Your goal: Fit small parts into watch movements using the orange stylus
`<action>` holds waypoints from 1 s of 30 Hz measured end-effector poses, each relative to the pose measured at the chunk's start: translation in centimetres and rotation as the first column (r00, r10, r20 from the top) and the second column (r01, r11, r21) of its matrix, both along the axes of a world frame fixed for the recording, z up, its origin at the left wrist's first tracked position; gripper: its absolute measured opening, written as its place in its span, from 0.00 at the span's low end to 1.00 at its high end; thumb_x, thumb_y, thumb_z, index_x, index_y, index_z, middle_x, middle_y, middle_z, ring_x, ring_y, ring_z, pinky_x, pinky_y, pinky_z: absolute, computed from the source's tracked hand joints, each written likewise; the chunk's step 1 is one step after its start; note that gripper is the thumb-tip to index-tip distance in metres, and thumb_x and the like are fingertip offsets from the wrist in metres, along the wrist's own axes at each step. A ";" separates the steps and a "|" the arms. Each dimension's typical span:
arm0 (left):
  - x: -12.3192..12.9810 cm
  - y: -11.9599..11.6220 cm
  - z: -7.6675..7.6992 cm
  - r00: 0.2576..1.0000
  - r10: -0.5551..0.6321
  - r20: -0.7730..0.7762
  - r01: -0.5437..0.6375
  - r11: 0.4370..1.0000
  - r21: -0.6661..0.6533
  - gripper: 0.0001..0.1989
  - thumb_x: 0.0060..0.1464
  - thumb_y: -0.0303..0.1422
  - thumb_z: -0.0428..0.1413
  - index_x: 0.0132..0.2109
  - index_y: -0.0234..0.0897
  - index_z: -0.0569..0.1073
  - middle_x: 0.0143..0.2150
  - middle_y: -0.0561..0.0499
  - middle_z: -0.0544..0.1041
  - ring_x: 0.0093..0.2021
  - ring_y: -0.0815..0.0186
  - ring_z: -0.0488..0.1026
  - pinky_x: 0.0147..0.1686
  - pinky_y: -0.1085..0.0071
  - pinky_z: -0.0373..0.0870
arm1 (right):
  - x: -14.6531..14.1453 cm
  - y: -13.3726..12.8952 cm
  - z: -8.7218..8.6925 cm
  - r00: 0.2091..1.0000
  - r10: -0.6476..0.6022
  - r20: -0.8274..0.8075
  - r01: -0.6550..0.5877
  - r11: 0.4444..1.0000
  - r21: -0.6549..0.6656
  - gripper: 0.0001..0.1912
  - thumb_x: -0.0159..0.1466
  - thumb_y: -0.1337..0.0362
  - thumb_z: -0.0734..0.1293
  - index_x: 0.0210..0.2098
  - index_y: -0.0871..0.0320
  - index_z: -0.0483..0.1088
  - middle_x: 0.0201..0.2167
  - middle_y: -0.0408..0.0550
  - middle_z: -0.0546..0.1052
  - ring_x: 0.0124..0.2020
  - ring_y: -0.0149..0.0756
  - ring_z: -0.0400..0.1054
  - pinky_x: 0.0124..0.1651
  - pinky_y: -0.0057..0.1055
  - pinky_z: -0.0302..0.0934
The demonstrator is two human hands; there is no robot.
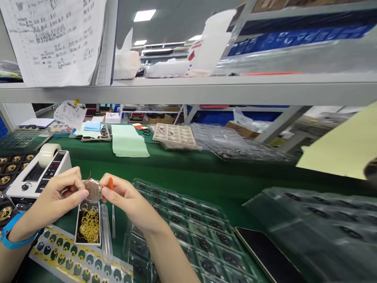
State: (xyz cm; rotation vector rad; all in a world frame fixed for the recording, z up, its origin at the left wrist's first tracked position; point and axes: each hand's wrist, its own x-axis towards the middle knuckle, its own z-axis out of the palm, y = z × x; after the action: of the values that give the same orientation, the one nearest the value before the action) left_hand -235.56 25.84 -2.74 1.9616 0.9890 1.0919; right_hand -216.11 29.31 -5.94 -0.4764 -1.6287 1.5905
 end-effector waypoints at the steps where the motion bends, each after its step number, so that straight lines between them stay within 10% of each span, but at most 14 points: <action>1: 0.0 0.1 -0.1 1.000 0.000 -0.008 0.000 1.000 0.002 0.12 0.60 0.33 0.55 0.27 0.36 0.69 0.28 0.56 0.59 0.26 0.71 0.55 0.24 0.71 0.50 | 0.0 0.0 -0.1 1.000 -0.001 0.000 0.001 1.000 0.003 0.21 0.62 0.46 0.67 0.28 0.56 0.64 0.26 0.41 0.61 0.29 0.32 0.55 0.35 0.29 0.51; 17: 0.7 0.5 -0.8 0.995 0.084 -0.043 -0.081 0.994 0.073 0.12 0.56 0.31 0.53 0.25 0.36 0.67 0.27 0.56 0.60 0.24 0.72 0.56 0.24 0.72 0.51 | -0.3 0.1 -0.2 0.993 -0.098 0.064 0.095 0.995 0.038 0.22 0.61 0.44 0.67 0.28 0.56 0.64 0.25 0.42 0.61 0.28 0.32 0.54 0.33 0.30 0.53; 25: -0.2 0.6 -0.3 0.833 0.488 -0.262 -0.402 0.858 0.320 0.11 0.54 0.30 0.57 0.27 0.36 0.63 0.28 0.56 0.61 0.23 0.71 0.56 0.25 0.71 0.50 | 0.2 0.2 0.0 0.975 -0.191 0.116 0.182 0.980 0.081 0.24 0.60 0.42 0.67 0.26 0.56 0.63 0.25 0.42 0.61 0.28 0.31 0.53 0.33 0.29 0.53; 30: -0.7 0.7 -0.3 0.909 0.416 -0.025 -0.358 0.810 0.465 0.07 0.58 0.27 0.55 0.31 0.37 0.69 0.31 0.53 0.66 0.31 0.67 0.65 0.31 0.70 0.62 | 0.3 0.7 -0.3 0.972 -0.203 0.120 0.198 0.979 0.049 0.24 0.58 0.40 0.68 0.27 0.55 0.65 0.26 0.42 0.63 0.27 0.32 0.56 0.32 0.30 0.55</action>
State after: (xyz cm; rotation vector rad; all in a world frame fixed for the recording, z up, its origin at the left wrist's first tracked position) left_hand -236.24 26.54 -3.06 2.2765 1.3450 1.5562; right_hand -215.77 29.99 -6.28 -0.7097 -1.6423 1.4025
